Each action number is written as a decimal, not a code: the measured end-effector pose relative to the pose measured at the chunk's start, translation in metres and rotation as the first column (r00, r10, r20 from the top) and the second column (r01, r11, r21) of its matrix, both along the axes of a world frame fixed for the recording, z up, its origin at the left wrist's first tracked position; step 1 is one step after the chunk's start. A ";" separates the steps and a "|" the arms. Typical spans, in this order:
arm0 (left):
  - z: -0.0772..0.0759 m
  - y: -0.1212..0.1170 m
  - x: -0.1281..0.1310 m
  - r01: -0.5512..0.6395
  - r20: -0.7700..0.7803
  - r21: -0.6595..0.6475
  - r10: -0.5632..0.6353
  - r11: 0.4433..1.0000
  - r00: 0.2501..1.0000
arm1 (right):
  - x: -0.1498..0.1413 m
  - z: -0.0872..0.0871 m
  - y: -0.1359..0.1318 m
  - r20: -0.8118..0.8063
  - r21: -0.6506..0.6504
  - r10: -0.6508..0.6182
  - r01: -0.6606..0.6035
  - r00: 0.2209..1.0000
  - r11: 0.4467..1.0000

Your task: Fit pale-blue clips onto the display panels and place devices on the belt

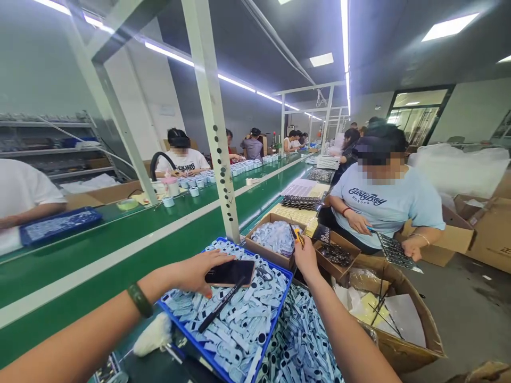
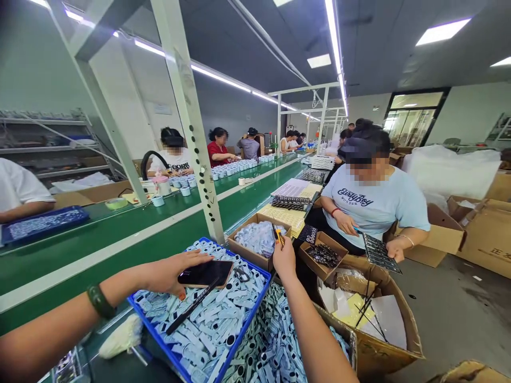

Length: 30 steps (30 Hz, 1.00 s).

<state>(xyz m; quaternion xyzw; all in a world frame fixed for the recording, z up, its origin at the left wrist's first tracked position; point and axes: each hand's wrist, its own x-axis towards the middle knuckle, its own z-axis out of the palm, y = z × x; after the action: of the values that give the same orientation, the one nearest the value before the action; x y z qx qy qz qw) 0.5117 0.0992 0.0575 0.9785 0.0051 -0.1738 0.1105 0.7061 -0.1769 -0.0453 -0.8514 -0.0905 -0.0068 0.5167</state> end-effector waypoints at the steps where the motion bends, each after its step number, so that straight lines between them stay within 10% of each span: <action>1: -0.001 0.003 0.004 0.004 0.018 -0.005 -0.003 1.000 1.000 | -0.002 0.003 -0.002 0.007 -0.037 -0.002 0.002 1.000 0.999; 15: 0.003 0.021 -0.004 -0.022 0.295 -0.130 0.060 0.991 0.954 | 0.051 0.077 0.022 0.246 -0.570 0.299 -0.112 0.922 0.814; 21: -0.012 0.045 -0.020 -0.006 0.453 -0.201 0.098 0.979 0.886 | 0.068 0.069 0.040 0.198 -0.717 0.272 -0.051 0.942 0.696; 30: 0.003 0.040 -0.044 -0.120 0.456 -0.380 0.299 0.917 0.838 | 0.066 0.064 0.039 0.204 -0.804 0.250 0.016 0.946 0.595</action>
<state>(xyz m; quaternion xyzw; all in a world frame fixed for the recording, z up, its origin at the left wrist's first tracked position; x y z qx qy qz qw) 0.4681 0.1393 0.0609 0.9492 0.0549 0.1038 0.2920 0.7722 -0.1376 0.0189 -0.9725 -0.2166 -0.0585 0.0627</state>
